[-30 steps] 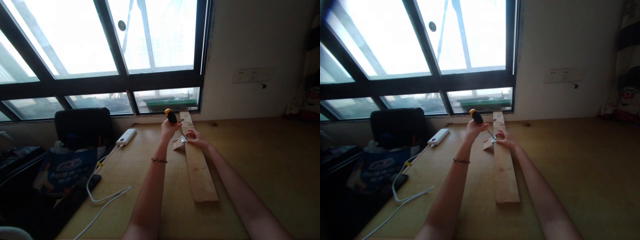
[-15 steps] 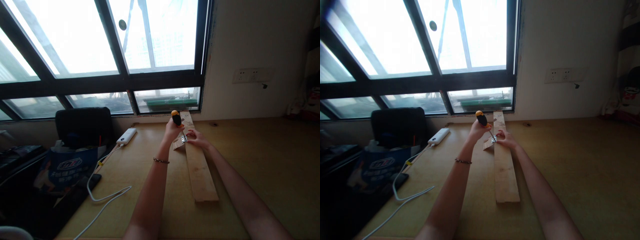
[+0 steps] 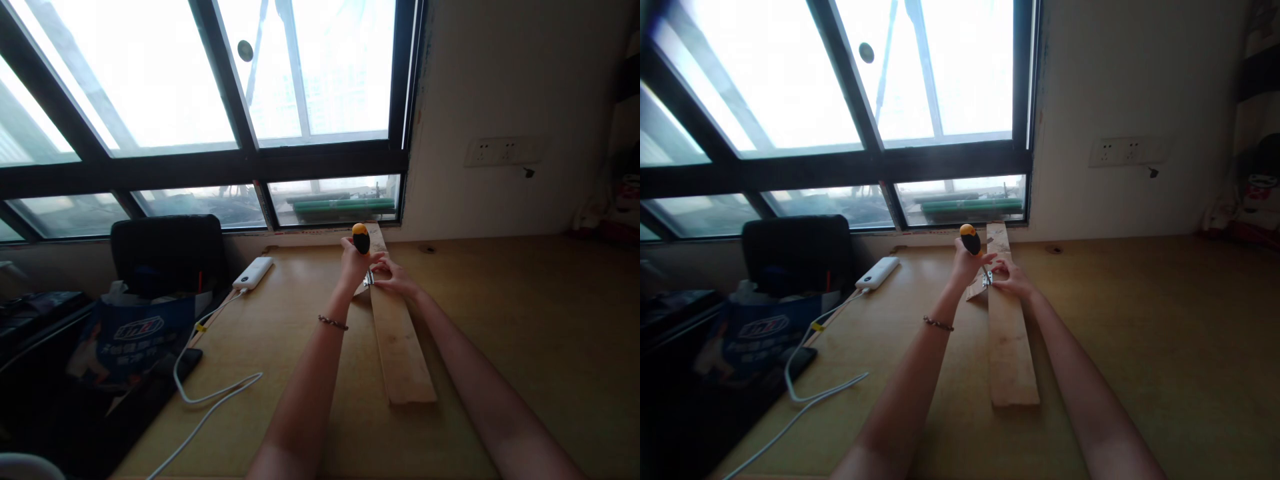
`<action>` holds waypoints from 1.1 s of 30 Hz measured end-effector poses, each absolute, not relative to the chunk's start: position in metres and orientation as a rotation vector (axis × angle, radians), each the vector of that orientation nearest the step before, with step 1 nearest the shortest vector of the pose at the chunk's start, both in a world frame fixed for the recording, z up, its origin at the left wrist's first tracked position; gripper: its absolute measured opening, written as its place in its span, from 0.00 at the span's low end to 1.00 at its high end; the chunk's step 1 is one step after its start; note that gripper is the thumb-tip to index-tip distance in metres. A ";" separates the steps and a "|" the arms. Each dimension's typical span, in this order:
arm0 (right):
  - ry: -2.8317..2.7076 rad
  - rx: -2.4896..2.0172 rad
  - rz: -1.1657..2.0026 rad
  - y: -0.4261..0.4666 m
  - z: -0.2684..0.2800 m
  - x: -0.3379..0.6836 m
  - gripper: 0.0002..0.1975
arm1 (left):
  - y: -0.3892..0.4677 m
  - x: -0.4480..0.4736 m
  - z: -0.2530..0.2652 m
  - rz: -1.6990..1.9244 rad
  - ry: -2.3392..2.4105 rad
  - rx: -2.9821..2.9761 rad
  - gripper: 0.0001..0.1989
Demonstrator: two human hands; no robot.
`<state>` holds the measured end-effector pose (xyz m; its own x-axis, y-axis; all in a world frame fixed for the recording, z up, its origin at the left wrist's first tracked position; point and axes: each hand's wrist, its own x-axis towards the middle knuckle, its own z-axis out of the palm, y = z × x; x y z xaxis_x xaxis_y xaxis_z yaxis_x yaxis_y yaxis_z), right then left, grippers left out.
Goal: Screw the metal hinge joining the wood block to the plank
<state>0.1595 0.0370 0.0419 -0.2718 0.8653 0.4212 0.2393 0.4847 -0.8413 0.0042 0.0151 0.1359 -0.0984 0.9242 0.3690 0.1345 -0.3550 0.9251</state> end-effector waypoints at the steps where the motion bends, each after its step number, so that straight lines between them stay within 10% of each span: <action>1: -1.773 -0.930 0.827 0.036 0.042 0.159 0.31 | 0.014 0.003 0.138 1.541 1.218 1.521 0.33; 15: -2.055 -1.203 0.367 0.026 0.056 0.143 0.39 | 0.025 -0.024 0.142 1.425 1.047 1.609 0.13; 33: -2.142 -1.346 0.208 0.029 0.052 0.115 0.36 | 0.013 -0.078 0.173 1.548 1.172 1.445 0.16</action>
